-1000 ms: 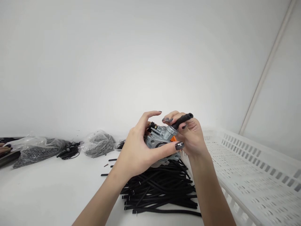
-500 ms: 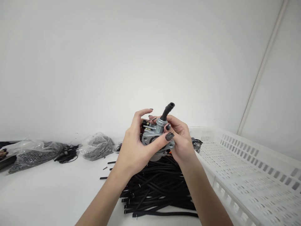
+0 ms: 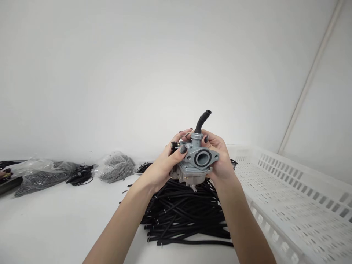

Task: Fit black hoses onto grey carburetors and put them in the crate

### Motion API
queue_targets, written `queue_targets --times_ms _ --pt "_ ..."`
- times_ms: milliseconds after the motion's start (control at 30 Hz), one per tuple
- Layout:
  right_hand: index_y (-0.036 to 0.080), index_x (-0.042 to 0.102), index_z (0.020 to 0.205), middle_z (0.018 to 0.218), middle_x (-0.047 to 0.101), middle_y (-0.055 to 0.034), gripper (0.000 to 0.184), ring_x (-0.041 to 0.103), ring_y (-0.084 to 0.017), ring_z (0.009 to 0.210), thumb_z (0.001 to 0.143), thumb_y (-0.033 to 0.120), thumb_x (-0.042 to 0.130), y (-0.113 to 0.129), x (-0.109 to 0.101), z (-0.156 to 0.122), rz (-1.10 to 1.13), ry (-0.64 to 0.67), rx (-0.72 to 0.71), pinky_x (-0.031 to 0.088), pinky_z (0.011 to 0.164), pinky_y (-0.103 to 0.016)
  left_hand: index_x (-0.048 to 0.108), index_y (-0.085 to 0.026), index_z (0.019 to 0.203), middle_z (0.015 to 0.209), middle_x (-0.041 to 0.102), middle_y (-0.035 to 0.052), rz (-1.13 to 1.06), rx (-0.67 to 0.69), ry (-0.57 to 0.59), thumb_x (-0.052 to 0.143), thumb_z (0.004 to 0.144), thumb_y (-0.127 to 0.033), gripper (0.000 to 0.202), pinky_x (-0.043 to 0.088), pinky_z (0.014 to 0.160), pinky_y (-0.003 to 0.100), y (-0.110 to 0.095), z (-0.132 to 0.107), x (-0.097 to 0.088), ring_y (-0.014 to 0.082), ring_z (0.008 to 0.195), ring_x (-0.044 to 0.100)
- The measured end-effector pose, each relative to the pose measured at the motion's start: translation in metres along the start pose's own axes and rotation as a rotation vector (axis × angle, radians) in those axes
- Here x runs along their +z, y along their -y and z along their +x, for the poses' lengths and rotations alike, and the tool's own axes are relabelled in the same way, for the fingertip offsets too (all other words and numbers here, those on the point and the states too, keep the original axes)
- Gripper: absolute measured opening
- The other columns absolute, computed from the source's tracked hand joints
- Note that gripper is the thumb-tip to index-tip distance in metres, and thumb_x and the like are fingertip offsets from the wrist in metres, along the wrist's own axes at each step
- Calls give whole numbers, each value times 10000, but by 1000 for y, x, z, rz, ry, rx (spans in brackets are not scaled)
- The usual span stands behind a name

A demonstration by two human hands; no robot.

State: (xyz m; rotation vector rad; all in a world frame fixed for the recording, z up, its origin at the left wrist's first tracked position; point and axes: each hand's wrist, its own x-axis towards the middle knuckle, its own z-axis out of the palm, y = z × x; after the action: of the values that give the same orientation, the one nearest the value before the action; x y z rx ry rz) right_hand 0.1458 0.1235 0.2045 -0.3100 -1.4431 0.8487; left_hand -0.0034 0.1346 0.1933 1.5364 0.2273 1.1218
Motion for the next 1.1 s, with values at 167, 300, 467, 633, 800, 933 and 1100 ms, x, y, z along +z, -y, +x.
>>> queue_targets --times_ms 167,300,467,633,800,933,1100 --pt "246 746 835 922 785 -45 264 740 -250 899 797 507 758 -5 1 3 -32 -42 71 605 856 -459 625 -226 1280 1160 735 116 -217 -85 -39 832 656 -652 783 601 834 359 8 5 5 329 1112 686" --pt "266 739 930 998 779 -26 205 723 -223 955 858 454 695 -13 -8 11 -142 -207 64 581 885 -422 677 -186 1197 1056 760 103 -317 -75 -204 762 783 -573 573 628 786 346 6 11 14 301 1022 729" --pt "240 723 944 1023 771 -35 125 708 -186 985 857 325 694 -22 -28 22 -315 -280 47 525 972 -390 685 -179 1177 1028 765 103 -400 9 -520 609 905 -593 501 649 774 336 -11 10 15 277 1024 739" --pt "188 709 929 991 770 -69 108 709 -187 926 890 245 626 -35 -37 25 -761 75 255 533 883 -341 700 -272 1101 1277 714 24 -418 307 -852 564 951 -582 370 626 933 295 -33 0 4 228 1261 638" --pt "191 730 916 1040 775 -80 119 716 -203 921 855 181 628 -74 -61 25 -1282 466 710 523 745 -278 702 -383 976 1364 647 -147 -271 359 -977 421 981 -651 389 592 973 212 -49 -11 -6 160 1411 499" --pt "166 717 695 813 769 -66 86 719 -237 811 668 137 794 -110 -94 26 -1337 573 905 510 668 -283 691 -418 922 1355 630 -213 -201 368 -982 396 992 -645 379 580 976 189 -51 -14 -8 122 1440 453" --pt "179 715 692 811 760 -38 66 707 -212 831 675 129 756 -123 -104 26 -1333 611 902 483 672 -257 688 -363 913 1386 630 -148 -283 343 -965 517 977 -574 279 603 986 257 -45 -11 -2 170 1410 500"
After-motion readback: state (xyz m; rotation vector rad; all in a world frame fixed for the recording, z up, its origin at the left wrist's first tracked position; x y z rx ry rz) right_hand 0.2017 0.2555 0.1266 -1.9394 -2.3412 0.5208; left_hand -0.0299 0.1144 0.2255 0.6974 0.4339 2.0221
